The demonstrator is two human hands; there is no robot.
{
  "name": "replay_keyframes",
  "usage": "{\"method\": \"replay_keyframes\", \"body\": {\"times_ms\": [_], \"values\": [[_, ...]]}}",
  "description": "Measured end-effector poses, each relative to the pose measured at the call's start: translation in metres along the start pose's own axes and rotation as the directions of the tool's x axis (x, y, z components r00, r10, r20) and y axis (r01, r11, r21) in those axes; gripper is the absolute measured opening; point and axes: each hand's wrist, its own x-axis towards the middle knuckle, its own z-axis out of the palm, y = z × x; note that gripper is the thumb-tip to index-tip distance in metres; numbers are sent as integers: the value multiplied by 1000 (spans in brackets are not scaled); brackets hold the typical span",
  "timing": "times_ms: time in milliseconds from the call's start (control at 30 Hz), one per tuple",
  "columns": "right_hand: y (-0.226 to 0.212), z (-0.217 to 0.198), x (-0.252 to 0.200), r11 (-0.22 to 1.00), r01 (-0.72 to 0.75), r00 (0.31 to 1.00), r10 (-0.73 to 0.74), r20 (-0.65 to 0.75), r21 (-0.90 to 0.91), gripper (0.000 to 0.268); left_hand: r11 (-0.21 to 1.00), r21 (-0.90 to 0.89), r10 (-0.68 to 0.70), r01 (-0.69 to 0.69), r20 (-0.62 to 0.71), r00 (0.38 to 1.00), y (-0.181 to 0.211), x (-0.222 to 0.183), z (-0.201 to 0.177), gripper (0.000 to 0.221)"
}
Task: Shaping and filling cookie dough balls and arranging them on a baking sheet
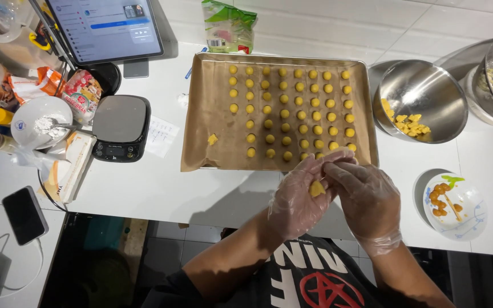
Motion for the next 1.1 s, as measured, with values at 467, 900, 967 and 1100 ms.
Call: {"method": "replay_keyframes", "body": {"times_ms": [467,900,967,1100], "values": [[-101,8,43,-262,-577,389,744,543,773,16,994,-57,99,-93,109,989,-1,-2,-3,52],[-132,-2,49,-216,-656,337,773,537,723,20,997,-81,14,-4,125,992,16,-33,3,63],[-133,5,43,-166,-644,354,801,483,747,16,997,-73,6,5,145,989,15,-38,3,67],[-117,29,5,-91,-621,377,837,398,778,12,1000,-20,2,1,182,983,11,-39,-4,73]]}}
